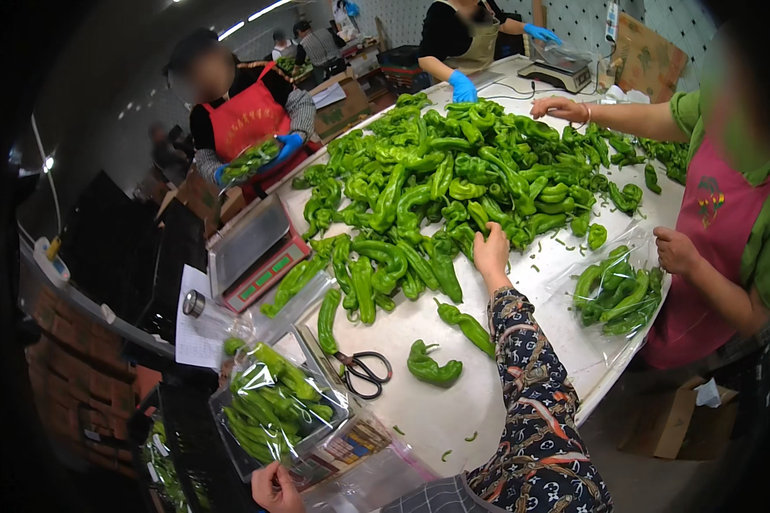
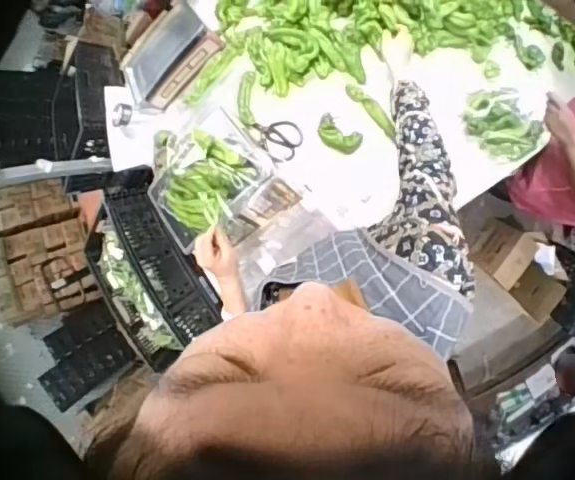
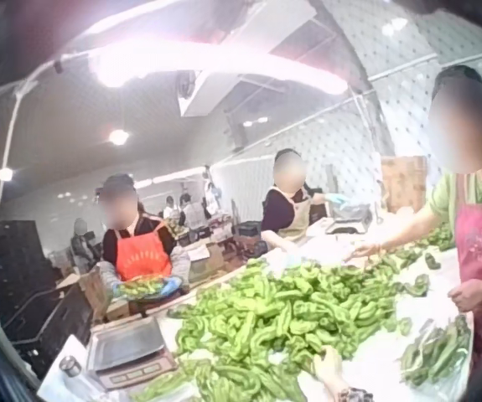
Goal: The person packs green chili peppers into clear plastic bags, weighs them on a digital scale, and places the sealed bags into a black crate. The person repeats this process continuously while coworkers perform similar tasks nearby.
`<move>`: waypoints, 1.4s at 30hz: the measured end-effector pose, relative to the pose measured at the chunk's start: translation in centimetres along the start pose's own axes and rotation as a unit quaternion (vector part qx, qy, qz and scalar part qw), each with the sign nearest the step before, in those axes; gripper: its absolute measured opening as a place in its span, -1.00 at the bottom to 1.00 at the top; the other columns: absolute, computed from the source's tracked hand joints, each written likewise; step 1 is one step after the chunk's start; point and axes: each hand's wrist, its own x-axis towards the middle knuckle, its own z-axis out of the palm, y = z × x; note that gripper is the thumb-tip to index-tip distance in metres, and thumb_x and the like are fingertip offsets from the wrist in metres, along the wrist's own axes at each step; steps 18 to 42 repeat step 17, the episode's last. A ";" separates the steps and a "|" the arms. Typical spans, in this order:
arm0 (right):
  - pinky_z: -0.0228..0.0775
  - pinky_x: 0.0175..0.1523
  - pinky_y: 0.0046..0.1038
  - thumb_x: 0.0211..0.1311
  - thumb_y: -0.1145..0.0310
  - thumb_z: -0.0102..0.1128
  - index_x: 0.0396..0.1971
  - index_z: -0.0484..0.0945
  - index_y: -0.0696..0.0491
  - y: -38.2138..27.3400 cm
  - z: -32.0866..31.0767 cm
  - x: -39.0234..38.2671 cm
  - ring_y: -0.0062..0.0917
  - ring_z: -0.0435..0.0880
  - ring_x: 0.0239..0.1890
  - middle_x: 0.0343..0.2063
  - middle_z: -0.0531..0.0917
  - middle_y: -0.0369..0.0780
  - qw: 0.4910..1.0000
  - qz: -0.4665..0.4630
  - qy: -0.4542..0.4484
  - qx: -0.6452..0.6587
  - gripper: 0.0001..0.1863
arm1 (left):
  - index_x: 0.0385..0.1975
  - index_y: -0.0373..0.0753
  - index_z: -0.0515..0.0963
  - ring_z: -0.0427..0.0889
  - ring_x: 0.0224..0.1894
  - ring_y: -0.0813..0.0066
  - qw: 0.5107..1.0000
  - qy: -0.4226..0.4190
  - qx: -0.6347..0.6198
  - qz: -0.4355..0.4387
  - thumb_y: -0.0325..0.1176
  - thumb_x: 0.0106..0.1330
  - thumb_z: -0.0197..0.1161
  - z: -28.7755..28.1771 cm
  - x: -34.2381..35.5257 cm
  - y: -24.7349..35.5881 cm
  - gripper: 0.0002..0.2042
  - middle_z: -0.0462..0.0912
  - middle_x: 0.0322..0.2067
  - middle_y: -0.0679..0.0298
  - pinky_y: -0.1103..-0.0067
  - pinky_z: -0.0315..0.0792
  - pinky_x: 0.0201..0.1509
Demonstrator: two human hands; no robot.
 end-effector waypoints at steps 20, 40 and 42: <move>0.50 -0.27 -0.44 0.18 -0.05 -0.01 0.09 0.18 -0.01 -2.7 -8.9 -3.7 -0.45 0.59 -0.42 -0.38 0.56 -0.24 0.670 0.167 -0.345 0.636 -0.42 | -0.47 -0.35 0.51 0.32 -0.65 0.56 0.997 -0.051 -0.046 -0.046 -0.61 0.05 0.15 1.2 -2.1 -2.3 -0.94 0.40 -0.59 0.22 0.66 0.15 -0.61; 0.50 -0.27 -0.44 0.18 -0.05 -0.01 0.09 0.18 -0.01 -2.7 -8.9 -3.7 -0.45 0.59 -0.42 -0.38 0.56 -0.24 0.670 0.167 -0.345 0.636 -0.42 | -0.47 -0.35 0.51 0.32 -0.65 0.56 0.997 -0.051 -0.046 -0.046 -0.61 0.05 0.15 1.2 -2.1 -2.3 -0.94 0.40 -0.59 0.22 0.66 0.15 -0.61; 0.50 -0.27 -0.44 0.18 -0.05 -0.01 0.09 0.18 -0.01 -2.7 -8.9 -3.7 -0.45 0.59 -0.42 -0.38 0.56 -0.24 0.670 0.167 -0.345 0.636 -0.42 | -0.47 -0.35 0.51 0.32 -0.65 0.56 0.997 -0.051 -0.046 -0.046 -0.61 0.05 0.15 1.2 -2.1 -2.3 -0.94 0.40 -0.59 0.22 0.66 0.15 -0.61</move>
